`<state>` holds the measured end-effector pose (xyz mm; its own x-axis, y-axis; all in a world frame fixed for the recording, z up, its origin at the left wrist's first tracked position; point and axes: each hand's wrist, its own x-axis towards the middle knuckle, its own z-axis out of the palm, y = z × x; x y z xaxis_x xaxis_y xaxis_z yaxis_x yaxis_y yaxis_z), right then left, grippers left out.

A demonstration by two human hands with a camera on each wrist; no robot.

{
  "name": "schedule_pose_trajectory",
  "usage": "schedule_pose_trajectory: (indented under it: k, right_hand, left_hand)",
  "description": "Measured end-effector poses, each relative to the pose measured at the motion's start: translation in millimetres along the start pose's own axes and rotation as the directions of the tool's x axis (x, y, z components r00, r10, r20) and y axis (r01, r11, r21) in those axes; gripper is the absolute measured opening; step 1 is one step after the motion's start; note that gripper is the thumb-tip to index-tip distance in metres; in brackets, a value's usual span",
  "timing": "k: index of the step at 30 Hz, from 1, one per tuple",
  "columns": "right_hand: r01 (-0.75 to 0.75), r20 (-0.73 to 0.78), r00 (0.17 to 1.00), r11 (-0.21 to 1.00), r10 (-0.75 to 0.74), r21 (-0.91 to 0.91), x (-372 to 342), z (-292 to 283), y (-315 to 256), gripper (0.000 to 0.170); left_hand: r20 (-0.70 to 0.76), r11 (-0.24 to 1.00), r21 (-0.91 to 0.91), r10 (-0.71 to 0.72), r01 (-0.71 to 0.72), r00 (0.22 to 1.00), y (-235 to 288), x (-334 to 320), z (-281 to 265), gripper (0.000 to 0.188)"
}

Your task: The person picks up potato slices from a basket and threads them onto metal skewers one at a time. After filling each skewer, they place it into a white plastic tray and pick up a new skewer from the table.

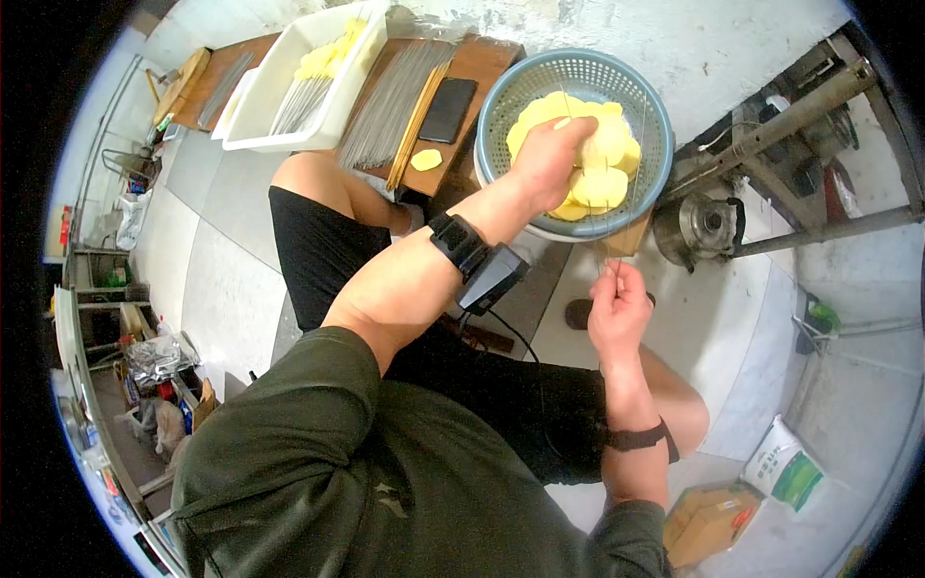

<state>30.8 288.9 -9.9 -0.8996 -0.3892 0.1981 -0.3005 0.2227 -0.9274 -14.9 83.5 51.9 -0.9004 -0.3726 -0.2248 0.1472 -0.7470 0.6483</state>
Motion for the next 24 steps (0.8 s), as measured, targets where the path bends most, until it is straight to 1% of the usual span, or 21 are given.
schedule_pose_trajectory:
  k: [2,4,6,8,10,12,14,16,17,18,19,20,21,22,23,24]
  right_hand:
    - [-0.007,0.005,1.0,1.0,0.007,0.03,2,1,-6,0.013]
    - [-0.075,0.031,0.997,0.978,0.07,0.192,5,1,-13,0.013]
    - [-0.108,0.04,0.994,0.975,0.102,0.197,5,-2,-16,0.013]
    - [-0.137,0.058,0.99,0.969,0.128,0.205,5,-3,-14,0.013]
    - [-0.22,0.109,0.974,0.937,0.197,0.271,6,-4,-8,0.014]
    - [-0.24,0.122,0.97,0.926,0.212,0.292,7,-4,-7,0.014]
    - [-0.258,0.138,0.965,0.915,0.225,0.311,7,-4,-6,0.014]
    - [-0.364,0.171,0.931,0.817,0.322,0.447,13,-1,-7,0.014]
    - [-0.392,0.178,0.92,0.814,0.35,0.429,15,-1,-13,0.014]
    - [-0.416,0.192,0.909,0.809,0.369,0.416,17,0,-20,0.014]
    - [-0.454,0.238,0.89,0.808,0.39,0.376,19,1,-23,0.014]
    - [-0.428,0.247,0.901,0.823,0.356,0.373,19,5,-18,0.016]
    - [-0.429,0.213,0.902,0.825,0.375,0.367,20,11,-16,0.016]
    - [-0.433,0.174,0.901,0.828,0.397,0.355,22,14,-16,0.017]
    - [-0.413,0.174,0.911,0.834,0.375,0.365,24,14,-17,0.017]
    - [-0.396,0.174,0.918,0.839,0.356,0.373,28,15,-15,0.018]
  left_hand:
    - [0.005,1.0,0.027,-0.009,0.009,1.0,-4,-4,1,0.027]
    - [0.029,0.998,0.059,0.004,-0.005,1.0,-14,-6,1,0.027]
    - [0.019,0.999,0.041,-0.031,0.03,0.999,-18,-9,3,0.027]
    - [0.0,0.995,0.085,-0.057,0.057,0.998,-24,-12,0,0.027]
    - [0.008,0.996,0.081,-0.043,0.042,0.999,-28,-15,-2,0.028]
    - [0.019,0.997,0.073,-0.036,0.034,0.999,-32,-18,-2,0.028]
    - [-0.013,0.993,0.097,-0.059,0.06,0.998,-32,-21,-3,0.03]
    - [0.009,0.987,0.151,-0.058,0.056,0.998,-39,-28,-8,0.032]
    - [-0.015,0.977,0.183,-0.104,0.105,0.994,-42,-33,-10,0.035]
    - [-0.028,0.947,0.301,-0.108,0.112,0.994,-52,-29,-23,0.036]
    - [-0.016,0.949,0.302,-0.084,0.085,0.996,-50,-36,-23,0.033]
    - [-0.005,0.951,0.302,-0.061,0.059,0.998,-43,-38,-26,0.031]
    - [-0.018,0.95,0.31,-0.031,0.035,0.999,-36,-32,-33,0.031]
    - [-0.043,0.927,0.374,0.054,-0.034,0.998,-31,-25,-43,0.031]
    - [-0.059,0.894,0.437,0.138,-0.099,0.989,-22,-18,-51,0.031]
    - [-0.078,0.906,0.411,0.141,-0.098,0.987,2,-13,-54,0.031]
